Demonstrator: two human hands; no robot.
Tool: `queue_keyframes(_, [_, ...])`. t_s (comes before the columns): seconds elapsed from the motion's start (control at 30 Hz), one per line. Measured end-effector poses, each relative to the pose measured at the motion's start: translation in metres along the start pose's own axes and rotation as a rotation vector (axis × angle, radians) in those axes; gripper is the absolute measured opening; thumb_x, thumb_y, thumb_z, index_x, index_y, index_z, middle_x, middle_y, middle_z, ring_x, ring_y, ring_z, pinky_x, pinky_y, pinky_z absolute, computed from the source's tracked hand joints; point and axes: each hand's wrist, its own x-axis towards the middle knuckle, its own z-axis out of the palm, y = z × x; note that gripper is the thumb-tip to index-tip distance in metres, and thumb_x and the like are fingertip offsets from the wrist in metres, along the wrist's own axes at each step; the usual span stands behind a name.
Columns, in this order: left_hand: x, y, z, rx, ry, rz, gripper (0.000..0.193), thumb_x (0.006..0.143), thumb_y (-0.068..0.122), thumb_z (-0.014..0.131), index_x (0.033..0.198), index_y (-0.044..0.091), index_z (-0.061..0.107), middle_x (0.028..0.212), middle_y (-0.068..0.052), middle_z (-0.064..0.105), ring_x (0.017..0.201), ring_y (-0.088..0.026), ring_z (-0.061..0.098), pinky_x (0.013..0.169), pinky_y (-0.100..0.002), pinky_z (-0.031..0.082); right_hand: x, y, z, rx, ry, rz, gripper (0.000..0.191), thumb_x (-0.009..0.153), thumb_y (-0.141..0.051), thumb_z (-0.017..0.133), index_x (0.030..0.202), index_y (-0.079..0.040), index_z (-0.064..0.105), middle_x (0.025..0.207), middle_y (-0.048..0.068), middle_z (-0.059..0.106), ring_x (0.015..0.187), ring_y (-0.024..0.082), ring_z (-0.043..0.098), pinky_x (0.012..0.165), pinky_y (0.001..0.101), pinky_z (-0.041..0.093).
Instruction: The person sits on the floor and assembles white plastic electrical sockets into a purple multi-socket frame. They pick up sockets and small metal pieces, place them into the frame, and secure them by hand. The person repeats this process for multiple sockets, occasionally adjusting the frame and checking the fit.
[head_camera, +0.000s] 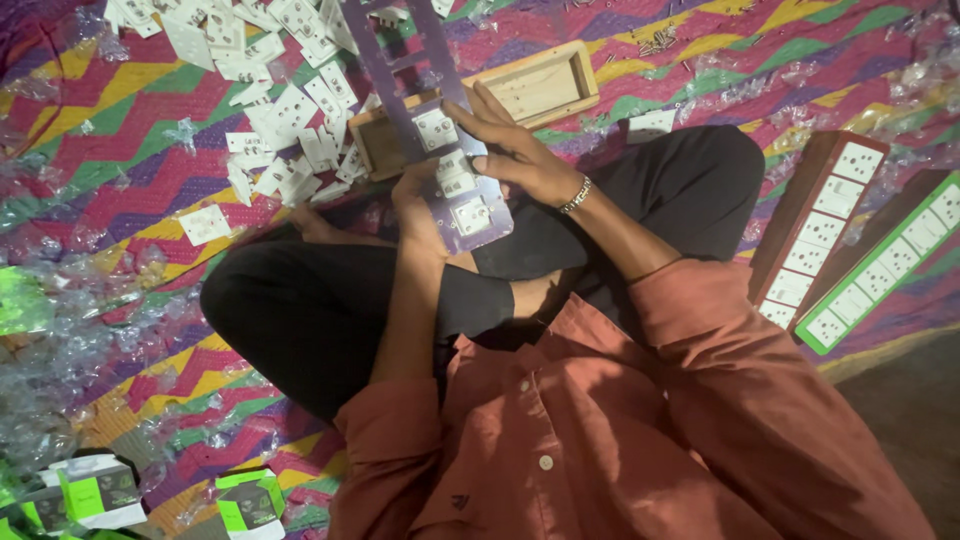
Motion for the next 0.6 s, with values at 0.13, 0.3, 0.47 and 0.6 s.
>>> queue_keyframes(0.13, [0.007,0.007,-0.009,-0.040,0.054,0.104,0.047,0.094,0.029,0.058,0.125,-0.006,0.060,0.106,-0.019,0.069,0.092,-0.035,0.070,0.085,-0.046,0.059,-0.002,0.001,0.001,-0.050,0.017,-0.016,0.070,0.103,-0.053,0.053,0.159,-0.012,0.046,0.177,0.020,0.017,0.165,0.040,0.006,0.132,0.0573,0.010])
queue_keyframes(0.3, [-0.006,0.017,0.009,0.268,-0.265,0.441,0.061,0.102,0.017,0.065,0.154,-0.007,0.047,0.128,-0.020,0.063,0.108,-0.030,0.061,0.094,-0.041,0.051,-0.008,-0.002,-0.070,-0.428,0.305,0.092,0.044,0.099,-0.030,0.071,0.138,-0.012,0.065,0.135,0.015,0.069,0.125,0.033,0.067,0.103,0.0449,0.057])
queue_keyframes(0.47, [-0.028,0.023,0.047,1.385,0.071,1.182,0.086,0.082,0.004,0.074,0.159,0.003,0.035,0.153,-0.021,0.051,0.143,-0.036,0.051,0.118,-0.050,0.043,-0.011,0.010,-0.182,-1.082,0.235,0.236,0.032,0.089,-0.024,0.087,0.109,-0.001,0.077,0.099,0.020,0.074,0.089,0.037,0.071,0.080,0.0465,0.056])
queue_keyframes(0.6, [-0.034,0.027,0.066,1.781,0.336,1.292,0.073,0.078,0.014,0.084,0.143,0.008,0.053,0.139,-0.018,0.057,0.127,-0.038,0.059,0.106,-0.049,0.050,-0.011,0.035,-0.202,-1.022,0.303,0.305,0.043,0.079,-0.037,0.094,0.096,-0.001,0.076,0.088,0.020,0.073,0.079,0.036,0.071,0.073,0.0456,0.057])
